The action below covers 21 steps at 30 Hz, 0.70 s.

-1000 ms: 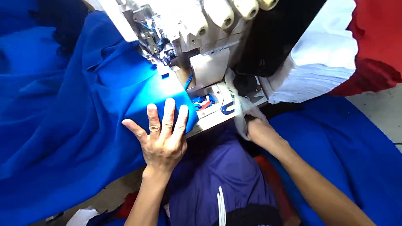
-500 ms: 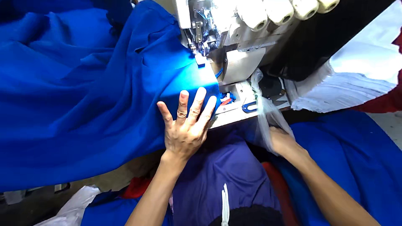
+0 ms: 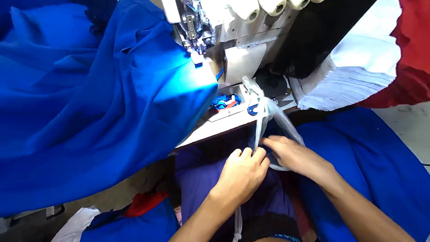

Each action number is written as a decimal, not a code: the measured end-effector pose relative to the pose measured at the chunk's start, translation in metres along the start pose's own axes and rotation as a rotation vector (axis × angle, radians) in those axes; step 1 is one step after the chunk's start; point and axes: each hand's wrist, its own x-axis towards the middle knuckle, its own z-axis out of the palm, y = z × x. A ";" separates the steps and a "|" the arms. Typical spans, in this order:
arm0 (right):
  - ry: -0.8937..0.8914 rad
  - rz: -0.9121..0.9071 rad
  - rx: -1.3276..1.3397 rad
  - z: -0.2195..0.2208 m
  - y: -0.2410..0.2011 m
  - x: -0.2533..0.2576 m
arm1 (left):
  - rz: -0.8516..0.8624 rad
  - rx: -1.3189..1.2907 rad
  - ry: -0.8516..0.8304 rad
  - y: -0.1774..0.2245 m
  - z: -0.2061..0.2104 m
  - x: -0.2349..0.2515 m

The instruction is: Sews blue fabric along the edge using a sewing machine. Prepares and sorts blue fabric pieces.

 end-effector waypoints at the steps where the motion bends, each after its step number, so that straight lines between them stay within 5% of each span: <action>1: 0.188 -0.090 0.011 -0.003 0.003 -0.001 | -0.013 -0.027 0.016 -0.004 -0.003 -0.005; 3: 0.489 -0.171 0.060 -0.010 0.004 -0.006 | -0.045 -0.103 0.049 -0.010 -0.004 -0.014; 6: 0.703 -0.133 0.214 -0.015 0.004 -0.008 | -0.080 -0.194 0.060 -0.011 -0.003 -0.017; 17: 0.777 -0.140 0.865 0.003 -0.001 -0.023 | -0.272 -0.609 0.154 -0.013 0.008 -0.001; 21: 0.821 -0.130 0.887 0.009 -0.011 -0.019 | -0.337 -0.880 0.182 -0.016 0.019 0.014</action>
